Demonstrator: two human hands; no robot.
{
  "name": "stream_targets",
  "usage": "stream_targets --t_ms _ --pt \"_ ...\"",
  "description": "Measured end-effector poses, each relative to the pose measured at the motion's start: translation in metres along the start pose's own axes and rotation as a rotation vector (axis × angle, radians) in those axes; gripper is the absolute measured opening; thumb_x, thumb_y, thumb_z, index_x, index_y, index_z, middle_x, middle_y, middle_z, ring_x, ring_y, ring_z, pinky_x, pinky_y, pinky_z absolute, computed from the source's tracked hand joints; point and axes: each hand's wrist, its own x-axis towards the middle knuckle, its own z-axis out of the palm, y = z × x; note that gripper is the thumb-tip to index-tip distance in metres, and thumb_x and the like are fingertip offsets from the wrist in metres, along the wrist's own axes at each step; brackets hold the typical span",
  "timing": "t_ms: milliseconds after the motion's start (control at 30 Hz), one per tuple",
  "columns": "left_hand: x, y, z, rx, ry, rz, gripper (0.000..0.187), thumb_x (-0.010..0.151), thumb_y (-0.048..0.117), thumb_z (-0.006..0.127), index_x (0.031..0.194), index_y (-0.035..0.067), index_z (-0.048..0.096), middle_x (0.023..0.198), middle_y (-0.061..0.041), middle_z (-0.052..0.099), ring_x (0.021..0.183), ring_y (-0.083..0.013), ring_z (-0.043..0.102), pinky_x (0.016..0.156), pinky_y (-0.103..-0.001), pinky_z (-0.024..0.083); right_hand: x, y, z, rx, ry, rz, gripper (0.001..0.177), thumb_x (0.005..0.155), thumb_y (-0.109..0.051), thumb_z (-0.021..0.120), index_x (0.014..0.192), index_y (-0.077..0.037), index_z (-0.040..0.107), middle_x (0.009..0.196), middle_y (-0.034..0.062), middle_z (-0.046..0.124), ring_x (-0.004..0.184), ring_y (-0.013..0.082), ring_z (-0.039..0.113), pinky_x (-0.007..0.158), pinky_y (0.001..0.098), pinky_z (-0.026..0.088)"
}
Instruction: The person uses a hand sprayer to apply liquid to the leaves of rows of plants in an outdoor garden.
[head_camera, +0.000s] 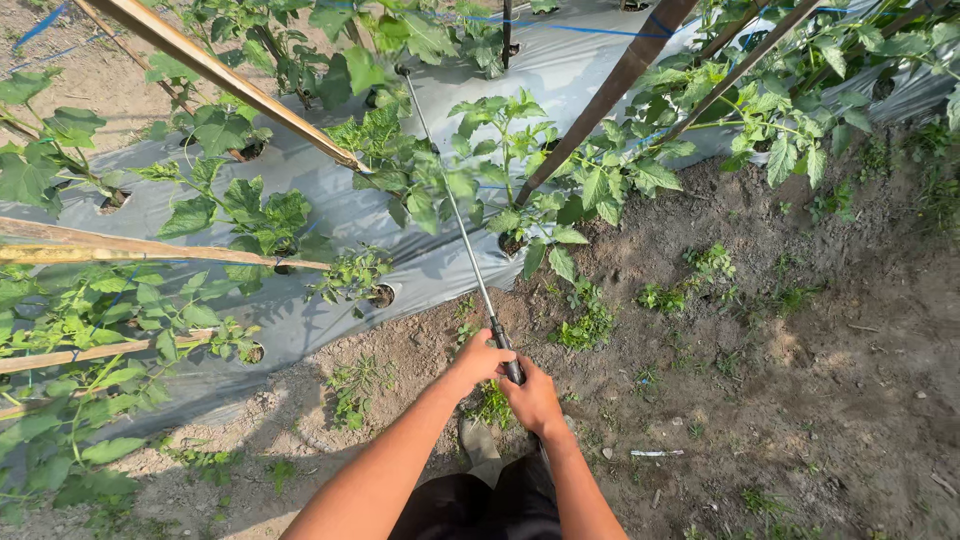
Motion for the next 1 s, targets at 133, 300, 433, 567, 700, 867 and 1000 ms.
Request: stream_targets --t_ms 133,300,433,567,700,867,1000 --pt "-0.017 0.002 0.016 0.064 0.046 -0.063 0.066 0.08 0.011 0.077 0.138 0.008 0.046 0.101 -0.012 0.074 0.081 -0.024 0.076 0.072 -0.037 0.061 -0.014 0.016 -0.006 0.005 -0.023 0.038 0.057 0.078 -0.031 0.07 0.127 -0.004 0.063 0.089 0.0199 0.075 0.079 0.029 0.075 0.075 0.0402 0.057" --pt "-0.014 -0.01 0.029 -0.031 -0.067 -0.057 0.062 0.079 0.008 0.076 0.135 0.008 0.048 0.101 -0.01 0.074 0.083 -0.0231 0.077 0.073 -0.037 0.061 -0.017 0.034 -0.014 0.004 0.0 0.102 0.073 0.075 -0.028 0.069 0.142 -0.007 0.053 0.09 0.0227 0.076 0.079 0.0326 0.077 0.076 0.0414 0.059" --pt "0.009 -0.03 0.037 -0.001 -0.131 -0.003 0.061 0.084 0.016 0.076 0.139 0.007 0.051 0.102 -0.012 0.071 0.088 -0.0198 0.073 0.073 -0.036 0.058 -0.005 0.037 -0.028 -0.08 0.05 0.024 0.072 0.075 -0.029 0.07 0.141 -0.005 0.055 0.095 0.024 0.075 0.085 0.034 0.076 0.079 0.0422 0.057" --pt "0.013 -0.031 0.04 -0.036 -0.14 0.013 0.076 0.084 0.018 0.076 0.151 0.012 0.04 0.113 -0.006 0.068 0.099 -0.0185 0.067 0.078 -0.038 0.056 0.01 0.027 -0.042 -0.227 0.076 0.082 0.074 0.076 -0.035 0.072 0.144 -0.012 0.055 0.101 0.0244 0.074 0.096 0.039 0.073 0.087 0.047 0.055" --pt "0.007 -0.019 0.043 -0.013 -0.085 0.009 0.082 0.085 0.018 0.075 0.156 0.011 0.035 0.123 -0.004 0.065 0.104 -0.0185 0.065 0.082 -0.038 0.056 0.012 0.014 -0.046 -0.324 0.103 0.118 0.072 0.077 -0.038 0.072 0.144 -0.016 0.055 0.107 0.0212 0.074 0.101 0.041 0.071 0.091 0.0495 0.055" --pt "-0.011 -0.01 0.046 0.002 -0.072 0.064 0.082 0.084 0.017 0.073 0.156 0.005 0.035 0.119 -0.01 0.073 0.1 -0.0185 0.068 0.077 -0.033 0.054 -0.022 0.01 -0.037 -0.255 0.1 0.167 0.074 0.075 -0.035 0.071 0.144 -0.014 0.054 0.103 0.0236 0.074 0.1 0.0416 0.071 0.089 0.0492 0.055" --pt "-0.024 -0.015 0.065 0.025 -0.035 -0.04 0.084 0.088 0.021 0.08 0.155 0.007 0.031 0.116 -0.009 0.067 0.095 -0.0186 0.064 0.07 -0.035 0.053 -0.064 0.029 -0.041 -0.241 0.086 0.196 0.073 0.073 -0.032 0.072 0.142 -0.013 0.056 0.101 0.0247 0.075 0.099 0.0419 0.072 0.091 0.0478 0.055"
